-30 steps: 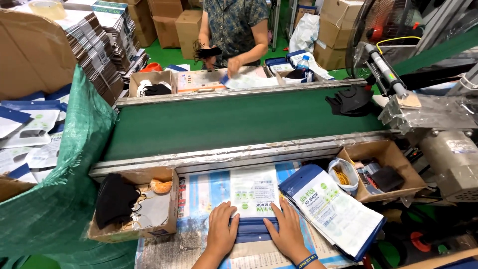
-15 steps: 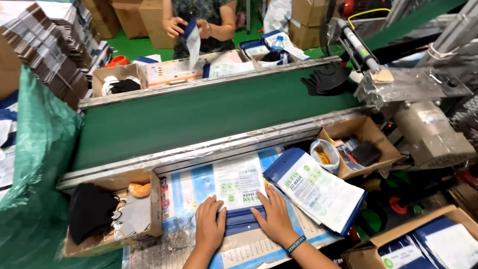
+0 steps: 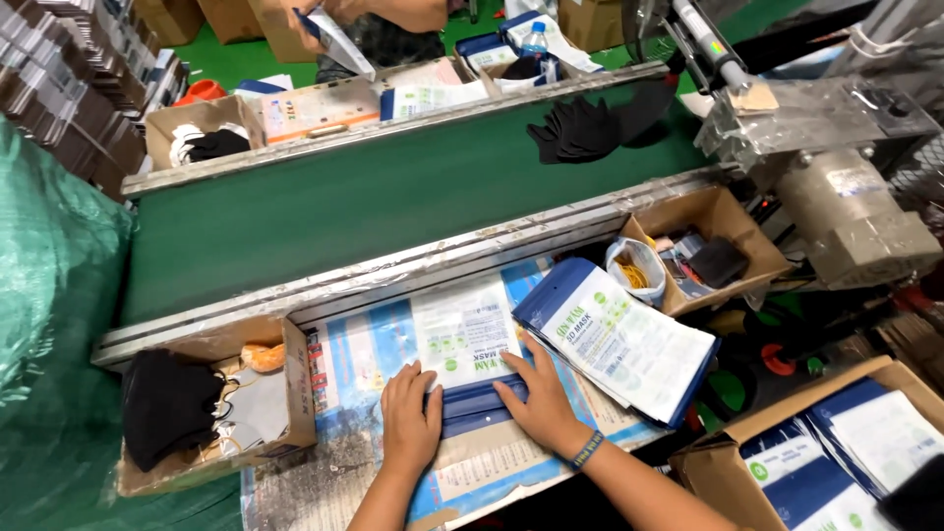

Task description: Packaging face masks into plastic sleeves at a production line.

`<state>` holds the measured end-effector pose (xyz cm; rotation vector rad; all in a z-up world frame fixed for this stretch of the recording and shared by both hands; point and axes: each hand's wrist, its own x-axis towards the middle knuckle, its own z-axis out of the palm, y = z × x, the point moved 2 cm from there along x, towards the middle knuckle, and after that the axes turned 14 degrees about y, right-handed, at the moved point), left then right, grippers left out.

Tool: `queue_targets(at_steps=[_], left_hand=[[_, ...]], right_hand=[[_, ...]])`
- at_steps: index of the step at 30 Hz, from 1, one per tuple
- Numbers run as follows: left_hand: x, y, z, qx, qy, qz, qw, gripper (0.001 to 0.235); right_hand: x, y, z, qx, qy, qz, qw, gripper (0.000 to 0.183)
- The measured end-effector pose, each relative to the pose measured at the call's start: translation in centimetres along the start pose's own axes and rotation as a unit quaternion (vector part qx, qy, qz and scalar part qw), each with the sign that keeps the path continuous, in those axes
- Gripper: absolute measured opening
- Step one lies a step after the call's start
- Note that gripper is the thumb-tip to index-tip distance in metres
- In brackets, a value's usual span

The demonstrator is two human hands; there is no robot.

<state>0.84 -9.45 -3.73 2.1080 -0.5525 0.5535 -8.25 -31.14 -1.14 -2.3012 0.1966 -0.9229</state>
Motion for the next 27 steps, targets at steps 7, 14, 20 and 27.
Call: queue_targets(at_steps=[7,14,20,27], left_hand=[[0.0,0.0,0.3,0.014,0.017,-0.003,1.0,0.026],[0.1,-0.4,0.8,0.03,0.054,-0.007,0.998,0.027],[-0.8,-1.4,0.9,0.008,0.065,0.022,0.998,0.026],[-1.4,-0.9,1.2,-0.022,0.057,0.058,0.996,0.028]], right_hand=[[20.0,5.8,-1.3,-0.101,0.055,-0.119,0.986,0.058],[35.2,23.6,1.7,-0.146,0.047,0.226,0.962,0.088],[33.7,15.9,9.3,-0.267,-0.056,0.065,0.96,0.087],[23.9,3.6,13.7,-0.182,0.034,-0.101,0.978,0.062]])
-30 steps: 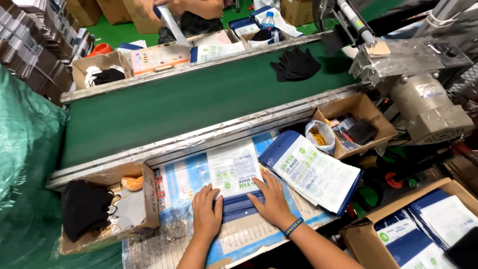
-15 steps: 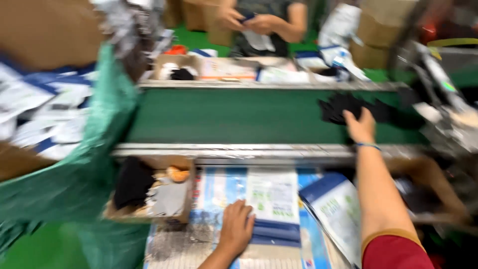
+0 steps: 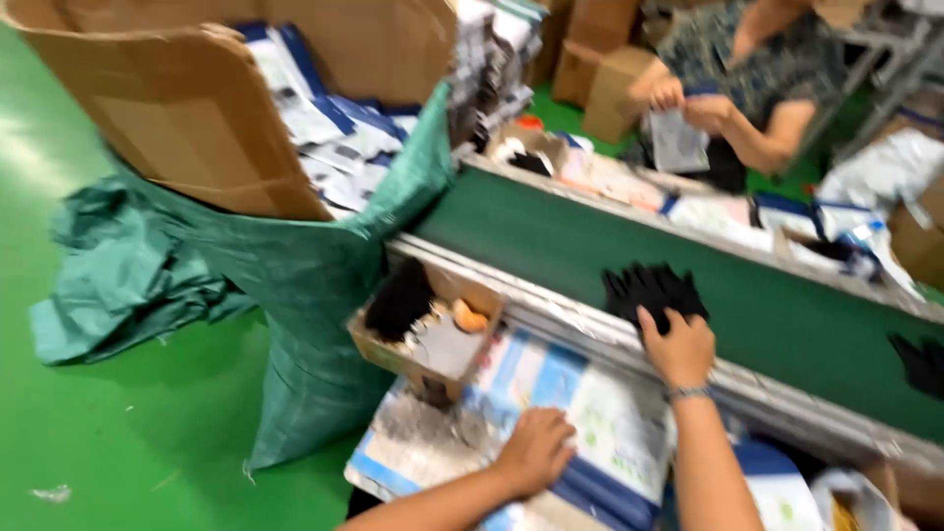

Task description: Packaging face masks into plastic sleeves at a production line.

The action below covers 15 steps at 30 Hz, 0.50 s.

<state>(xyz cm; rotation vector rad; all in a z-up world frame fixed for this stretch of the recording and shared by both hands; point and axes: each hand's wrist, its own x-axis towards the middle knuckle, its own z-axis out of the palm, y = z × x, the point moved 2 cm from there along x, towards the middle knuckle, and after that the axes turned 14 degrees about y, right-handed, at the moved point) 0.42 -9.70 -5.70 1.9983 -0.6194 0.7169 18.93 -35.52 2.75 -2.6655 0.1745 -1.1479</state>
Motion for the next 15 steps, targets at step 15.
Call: queue_targets(at_steps=[15], left_hand=[[23.7,-3.7,3.5,0.22,-0.003,0.049,0.974,0.045]], right_hand=[[0.0,-2.1,0.1,-0.07,0.015,0.068,0.995,0.094]])
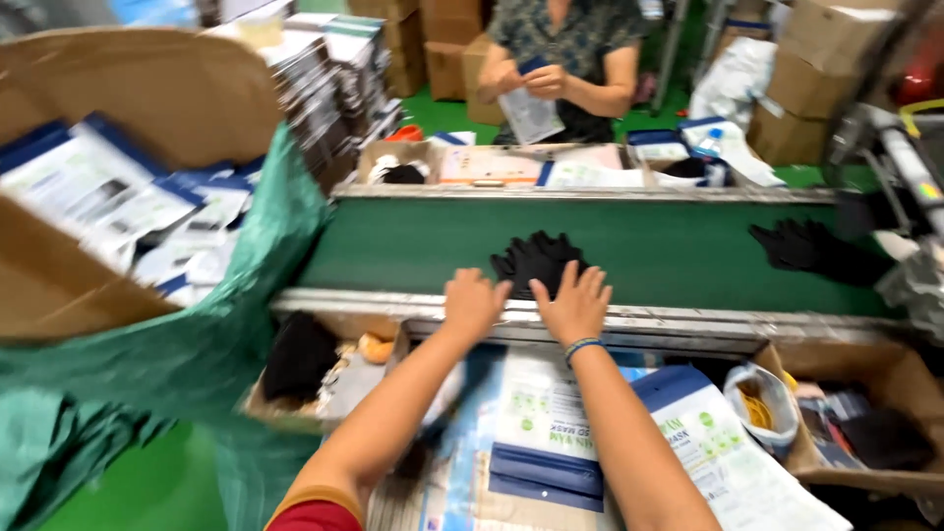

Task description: Packaging face masks into plastic sleeves at a production line.

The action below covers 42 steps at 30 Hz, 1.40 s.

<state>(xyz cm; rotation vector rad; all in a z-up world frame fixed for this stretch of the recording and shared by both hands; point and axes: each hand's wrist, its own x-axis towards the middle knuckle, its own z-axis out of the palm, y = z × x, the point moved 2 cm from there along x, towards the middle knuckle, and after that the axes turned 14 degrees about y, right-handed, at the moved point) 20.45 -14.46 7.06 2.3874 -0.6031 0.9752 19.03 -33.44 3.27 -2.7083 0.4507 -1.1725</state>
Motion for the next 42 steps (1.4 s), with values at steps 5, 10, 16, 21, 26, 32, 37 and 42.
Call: queue_targets(at_steps=[5,10,16,21,26,32,37,42], left_hand=[[5.3,0.0,7.0,0.002,-0.073,-0.154,0.985,0.069],[4.2,2.2,8.8,-0.089,-0.003,-0.194,0.977,0.064],[4.0,1.2,10.5,-0.118,-0.002,-0.207,0.971,0.047],[1.9,3.0,-0.7,-0.316,0.028,-0.164,0.934,0.044],[-7.3,5.5,-13.4,-0.4,-0.118,-0.129,0.899,0.058],[-18.4,4.1,-17.1,-0.249,-0.166,-0.024,0.954,0.089],[-26.8,1.8,-12.8,-0.437,-0.066,-0.162,0.882,0.099],[-25.8,4.0,-17.1,-0.344,-0.087,-0.094,0.93,0.093]], right_hand=[[0.7,0.0,-1.4,-0.001,-0.038,0.018,0.999,0.085],[-0.2,0.1,-0.4,0.026,-0.019,0.002,0.999,0.067],[0.1,0.0,-1.4,0.038,-0.036,-0.01,0.999,0.069],[-0.7,4.8,-5.7,0.54,-0.149,0.189,0.806,0.073],[-9.6,8.0,-12.3,0.665,-0.341,0.175,0.641,0.056],[-18.2,1.1,-19.6,0.475,-0.389,0.034,0.789,0.052],[-25.0,-1.9,-17.7,0.435,-0.339,0.04,0.833,0.064],[-24.7,-2.7,-19.4,0.426,-0.247,-0.055,0.869,0.046]])
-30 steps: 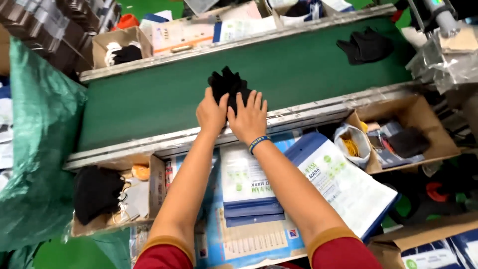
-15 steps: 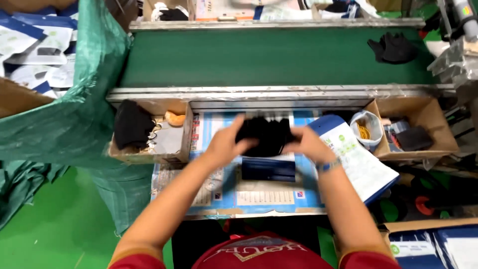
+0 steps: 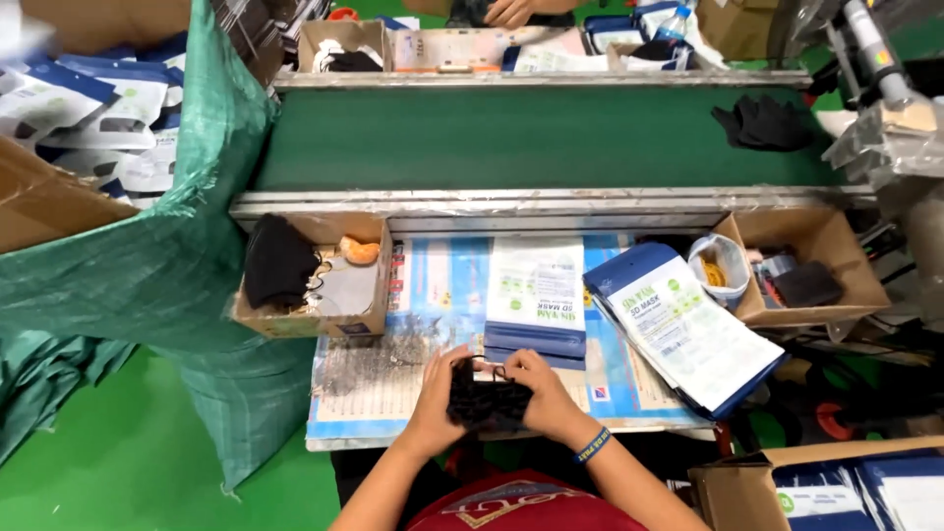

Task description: Packaging face masks into plastic sleeves at a production line.

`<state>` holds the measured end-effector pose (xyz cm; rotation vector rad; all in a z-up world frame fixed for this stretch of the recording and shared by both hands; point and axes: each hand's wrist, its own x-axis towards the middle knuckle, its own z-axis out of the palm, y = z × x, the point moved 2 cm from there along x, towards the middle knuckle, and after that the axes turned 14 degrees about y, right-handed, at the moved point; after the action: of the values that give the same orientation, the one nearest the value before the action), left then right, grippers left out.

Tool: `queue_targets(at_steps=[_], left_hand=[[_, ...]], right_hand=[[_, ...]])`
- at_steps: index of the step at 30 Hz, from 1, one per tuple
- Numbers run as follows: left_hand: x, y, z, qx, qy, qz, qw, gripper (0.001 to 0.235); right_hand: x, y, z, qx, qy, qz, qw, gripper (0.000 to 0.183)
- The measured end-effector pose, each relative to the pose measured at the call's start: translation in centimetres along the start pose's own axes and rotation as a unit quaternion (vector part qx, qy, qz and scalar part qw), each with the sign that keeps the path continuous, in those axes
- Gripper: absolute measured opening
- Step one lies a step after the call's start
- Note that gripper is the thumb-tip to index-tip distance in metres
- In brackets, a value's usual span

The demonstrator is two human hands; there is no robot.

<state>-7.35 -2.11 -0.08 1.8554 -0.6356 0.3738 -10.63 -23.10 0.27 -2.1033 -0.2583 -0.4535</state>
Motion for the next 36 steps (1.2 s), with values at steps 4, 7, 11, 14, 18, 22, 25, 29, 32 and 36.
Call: queue_targets(at_steps=[4,7,11,14,18,22,25,29,32,36], left_hand=[[-2.6,-3.8,1.4,0.026,-0.012,-0.109,0.994,0.08],[-2.9,-3.7,1.6,0.035,-0.002,0.006,0.999,0.077],[-2.2,-2.8,1.4,-0.009,-0.074,-0.104,0.992,0.075],[-1.8,-0.4,1.0,0.007,-0.044,-0.034,0.998,0.073],[-3.1,-3.9,2.2,0.003,-0.012,0.008,1.0,0.067],[-2.9,-2.9,1.9,0.036,-0.011,0.006,0.999,0.058],[-5.9,-7.1,3.9,-0.281,-0.004,-0.208,0.937,0.074],[-5.1,-5.3,2.7,-0.275,-0.003,-0.167,0.947,0.084],[-3.6,1.2,-1.5,-0.212,-0.096,-0.115,0.966,0.044],[1.0,-1.9,-3.7,-0.199,-0.356,-0.3,0.862,0.049]], right_hand=[[-1.0,0.9,0.0,-0.022,-0.039,-0.015,0.999,0.04],[-0.1,0.9,-0.5,-0.003,-0.03,0.003,1.0,0.039],[-1.0,3.4,0.2,0.002,-0.017,-0.014,1.0,0.037],[-0.8,1.1,-0.5,-0.004,-0.032,-0.007,0.999,0.039],[-0.4,0.0,-0.6,-0.022,-0.015,-0.037,0.999,0.043],[-1.8,0.6,-0.1,-0.042,-0.061,0.094,0.993,0.039],[-6.3,8.7,1.5,-0.026,-0.065,-0.064,0.996,0.044],[-5.0,7.9,1.0,-0.073,-0.061,-0.237,0.967,0.055],[-2.1,0.7,-2.4,0.135,-0.244,0.199,0.939,0.05],[2.9,6.6,-6.5,-0.012,-0.035,-0.075,0.997,0.041]])
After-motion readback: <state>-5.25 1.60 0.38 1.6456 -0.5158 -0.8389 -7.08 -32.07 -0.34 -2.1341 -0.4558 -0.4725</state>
